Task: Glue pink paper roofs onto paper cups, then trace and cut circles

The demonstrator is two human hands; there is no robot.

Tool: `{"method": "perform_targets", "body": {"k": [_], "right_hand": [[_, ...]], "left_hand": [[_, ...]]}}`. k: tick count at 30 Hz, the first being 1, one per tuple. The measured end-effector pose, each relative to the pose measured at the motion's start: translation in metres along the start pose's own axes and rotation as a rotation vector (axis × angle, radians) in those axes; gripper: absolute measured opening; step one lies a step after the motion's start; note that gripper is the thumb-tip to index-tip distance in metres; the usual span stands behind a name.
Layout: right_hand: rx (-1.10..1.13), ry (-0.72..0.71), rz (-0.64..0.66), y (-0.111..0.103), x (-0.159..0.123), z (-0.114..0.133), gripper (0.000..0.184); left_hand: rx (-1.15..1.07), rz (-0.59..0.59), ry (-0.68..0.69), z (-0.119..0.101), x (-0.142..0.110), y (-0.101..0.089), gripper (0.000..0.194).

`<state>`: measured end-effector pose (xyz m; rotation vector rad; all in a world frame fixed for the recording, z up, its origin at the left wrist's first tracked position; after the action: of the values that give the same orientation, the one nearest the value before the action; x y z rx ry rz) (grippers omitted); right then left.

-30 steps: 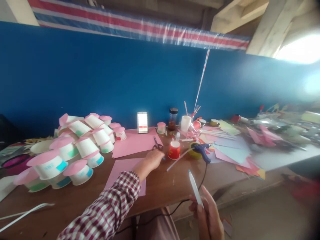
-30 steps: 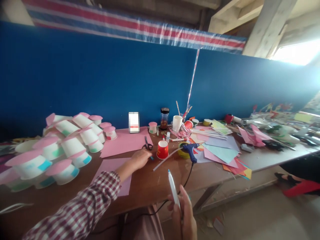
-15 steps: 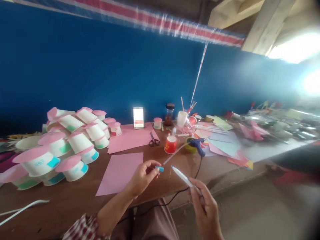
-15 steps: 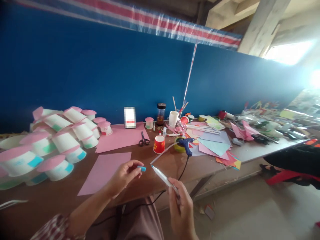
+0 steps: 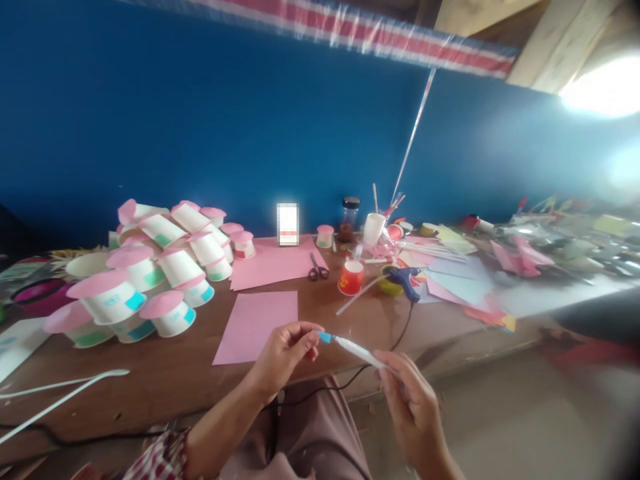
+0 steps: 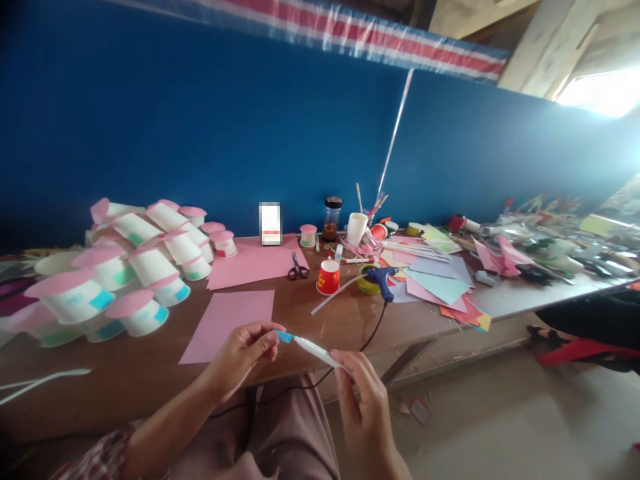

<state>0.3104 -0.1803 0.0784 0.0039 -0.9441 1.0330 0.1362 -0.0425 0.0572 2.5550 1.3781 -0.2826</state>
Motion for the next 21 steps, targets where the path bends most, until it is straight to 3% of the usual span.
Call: {"method": "perform_targets", "body": {"k": [10, 21], "right_hand": [[-0.047, -0.061, 0.036, 0.001, 0.003, 0.004, 0.024], [-0.063, -0.122, 0.115, 0.008, 0.005, 0.014, 0.025]], "left_hand": [[-0.001, -0.009, -0.011, 0.003, 0.001, -0.002, 0.037], [0.024, 0.111, -0.099, 0.005, -0.008, 0.014, 0.037]]}}
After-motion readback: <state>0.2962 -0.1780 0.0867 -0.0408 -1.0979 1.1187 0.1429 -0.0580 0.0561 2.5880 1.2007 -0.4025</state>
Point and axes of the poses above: each hand's wrist, its own x-axis towards the middle knuckle, its own y-axis out of the palm, z = x × y, the point moved 6 cm from there along x, towards the middle knuckle, and after that the axes turned 11 degrees about -y, right-handed, at the moved point
